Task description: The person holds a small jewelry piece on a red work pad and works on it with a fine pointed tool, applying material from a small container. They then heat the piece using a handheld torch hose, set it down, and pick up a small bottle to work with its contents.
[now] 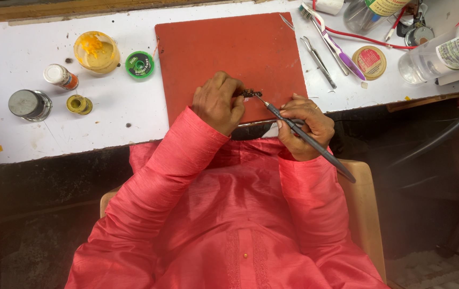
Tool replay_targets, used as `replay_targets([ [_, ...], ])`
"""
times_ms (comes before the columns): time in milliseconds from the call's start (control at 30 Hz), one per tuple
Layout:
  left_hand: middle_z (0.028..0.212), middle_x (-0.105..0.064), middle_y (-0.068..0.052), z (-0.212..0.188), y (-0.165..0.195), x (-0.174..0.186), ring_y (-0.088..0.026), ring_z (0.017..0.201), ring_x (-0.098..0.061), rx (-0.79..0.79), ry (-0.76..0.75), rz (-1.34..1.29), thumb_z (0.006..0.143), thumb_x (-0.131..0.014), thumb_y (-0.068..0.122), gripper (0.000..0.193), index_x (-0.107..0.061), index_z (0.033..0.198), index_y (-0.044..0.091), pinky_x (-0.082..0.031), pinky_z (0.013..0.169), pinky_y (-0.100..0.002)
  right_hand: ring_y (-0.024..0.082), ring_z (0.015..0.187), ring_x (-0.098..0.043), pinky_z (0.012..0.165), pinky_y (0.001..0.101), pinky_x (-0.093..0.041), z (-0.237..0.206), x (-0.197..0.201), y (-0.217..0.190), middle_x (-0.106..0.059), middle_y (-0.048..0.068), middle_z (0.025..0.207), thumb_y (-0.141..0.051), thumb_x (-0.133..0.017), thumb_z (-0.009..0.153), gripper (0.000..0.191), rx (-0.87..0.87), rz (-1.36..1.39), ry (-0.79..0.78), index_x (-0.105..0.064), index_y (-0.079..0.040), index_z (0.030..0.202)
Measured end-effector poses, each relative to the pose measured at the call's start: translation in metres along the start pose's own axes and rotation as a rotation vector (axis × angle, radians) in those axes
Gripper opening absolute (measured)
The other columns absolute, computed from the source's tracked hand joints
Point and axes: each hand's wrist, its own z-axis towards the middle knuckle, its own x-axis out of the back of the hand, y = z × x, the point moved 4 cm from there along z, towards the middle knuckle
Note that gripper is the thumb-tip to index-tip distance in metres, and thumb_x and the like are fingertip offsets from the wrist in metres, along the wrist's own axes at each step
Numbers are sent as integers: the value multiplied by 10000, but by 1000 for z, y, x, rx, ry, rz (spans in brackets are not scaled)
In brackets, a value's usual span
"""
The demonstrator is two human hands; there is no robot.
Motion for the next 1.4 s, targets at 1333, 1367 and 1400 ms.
replay_targets([
  [1333,935,-586,-37,-1,2,1,-231,843,-631,-32,29,12,858,-776,105,161,-679,986,106,-459,722,-409,244,907,-696,942,406,-590,-68,48,28,-705,183,1017,-28,-669,998,134,-249,638,392,-616,7,1116],
  [1367,937,-587,-36,-1,2,1,-232,846,-632,-31,21,13,859,-774,104,157,-678,983,110,-461,726,-409,244,913,-693,945,404,-589,-71,49,27,-704,184,1025,-37,-669,1005,135,-250,624,389,-615,3,1122],
  [1400,939,-589,-41,-1,2,2,-239,851,-634,-35,24,17,855,-773,102,155,-673,973,111,-465,732,-414,243,918,-690,948,402,-589,-73,50,27,-704,185,1032,-46,-669,1012,136,-250,610,386,-613,0,1127],
])
